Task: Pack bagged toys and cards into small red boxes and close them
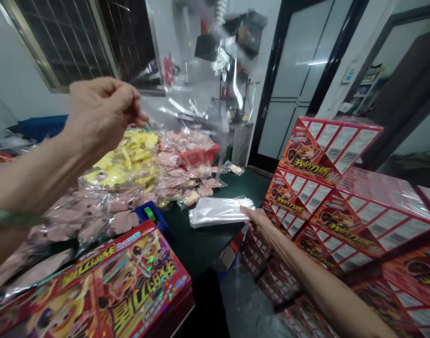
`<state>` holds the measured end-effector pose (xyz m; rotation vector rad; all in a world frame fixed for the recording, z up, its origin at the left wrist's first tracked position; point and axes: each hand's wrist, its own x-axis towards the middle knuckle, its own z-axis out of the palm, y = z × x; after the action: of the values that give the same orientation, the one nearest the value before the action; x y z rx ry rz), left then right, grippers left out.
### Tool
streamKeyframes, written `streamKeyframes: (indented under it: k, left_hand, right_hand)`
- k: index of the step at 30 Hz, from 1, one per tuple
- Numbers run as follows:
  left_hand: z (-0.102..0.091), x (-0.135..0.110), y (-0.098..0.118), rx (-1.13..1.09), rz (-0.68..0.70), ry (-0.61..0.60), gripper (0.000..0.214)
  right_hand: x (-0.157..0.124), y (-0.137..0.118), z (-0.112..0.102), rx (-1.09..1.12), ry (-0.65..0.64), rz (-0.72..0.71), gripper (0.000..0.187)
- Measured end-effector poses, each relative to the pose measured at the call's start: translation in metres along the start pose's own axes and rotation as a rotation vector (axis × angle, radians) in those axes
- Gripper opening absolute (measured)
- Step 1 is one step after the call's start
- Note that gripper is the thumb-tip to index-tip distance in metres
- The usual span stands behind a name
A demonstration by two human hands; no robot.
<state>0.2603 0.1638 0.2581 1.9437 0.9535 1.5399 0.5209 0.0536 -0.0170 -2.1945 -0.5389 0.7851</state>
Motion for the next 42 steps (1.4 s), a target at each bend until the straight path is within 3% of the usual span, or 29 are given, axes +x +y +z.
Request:
streamKeyframes:
  k: [2,4,7,13,17,20,24,26,28,30,31,35,38,42]
  left_hand:
    - [-0.02,-0.018,-0.012,0.042,0.053,-0.057,0.015]
    - [-0.038,-0.034,-0.026,0.177,0.015,-0.145,0.018]
    - [-0.059,-0.047,-0.045,0.278,-0.066,-0.225,0.022]
    - [-0.082,-0.049,-0.065,0.268,-0.01,-0.121,0.021]
    - [-0.088,-0.047,-0.071,0.251,0.06,-0.087,0.029]
    - [-0.089,-0.045,-0.069,0.228,0.161,-0.035,0.033]
    - [-0.088,-0.047,-0.046,0.136,0.27,0.004,0.036]
    - [-0.089,-0.051,-0.028,0.067,0.29,-0.007,0.035]
    - [-0.09,-0.056,-0.006,-0.048,0.319,-0.038,0.033]
    - [-0.09,-0.064,0.019,-0.17,0.361,-0.076,0.03]
    - [-0.089,-0.068,0.032,-0.222,0.388,-0.103,0.029]
    - [-0.077,-0.088,0.08,-0.383,0.469,-0.237,0.028]
    - [-0.064,-0.113,0.101,-0.376,0.432,-0.272,0.031]
    - [-0.062,-0.168,0.101,-0.236,0.282,-0.365,0.033]
  right_hand:
    - [0.0,-0.005,-0.01,-0.125,0.16,-0.105,0.044]
    - [-0.005,-0.007,-0.014,-0.249,0.311,-0.221,0.054]
    - [-0.013,-0.008,-0.006,-0.408,0.413,-0.345,0.041]
    - [-0.015,-0.026,0.028,-0.603,0.233,-0.46,0.027]
    - [-0.029,-0.056,0.027,-0.61,0.189,-0.631,0.02]
    - [-0.067,-0.091,0.014,-0.529,0.239,-0.827,0.031]
    - [-0.145,-0.149,-0.012,-0.144,0.192,-1.324,0.077]
    - [-0.177,-0.176,-0.026,0.029,0.286,-1.442,0.092]
    - [-0.193,-0.197,-0.043,0.197,0.463,-1.434,0.099]
    - [-0.197,-0.209,-0.061,0.348,0.517,-1.375,0.099]
    - [-0.197,-0.212,-0.07,0.401,0.447,-1.342,0.095]
    - [-0.204,-0.2,-0.109,0.532,-0.104,-1.242,0.054]
    - [-0.217,-0.177,-0.135,0.684,-0.204,-1.227,0.027]
    - [-0.223,-0.137,-0.148,0.693,-0.273,-1.039,0.025]
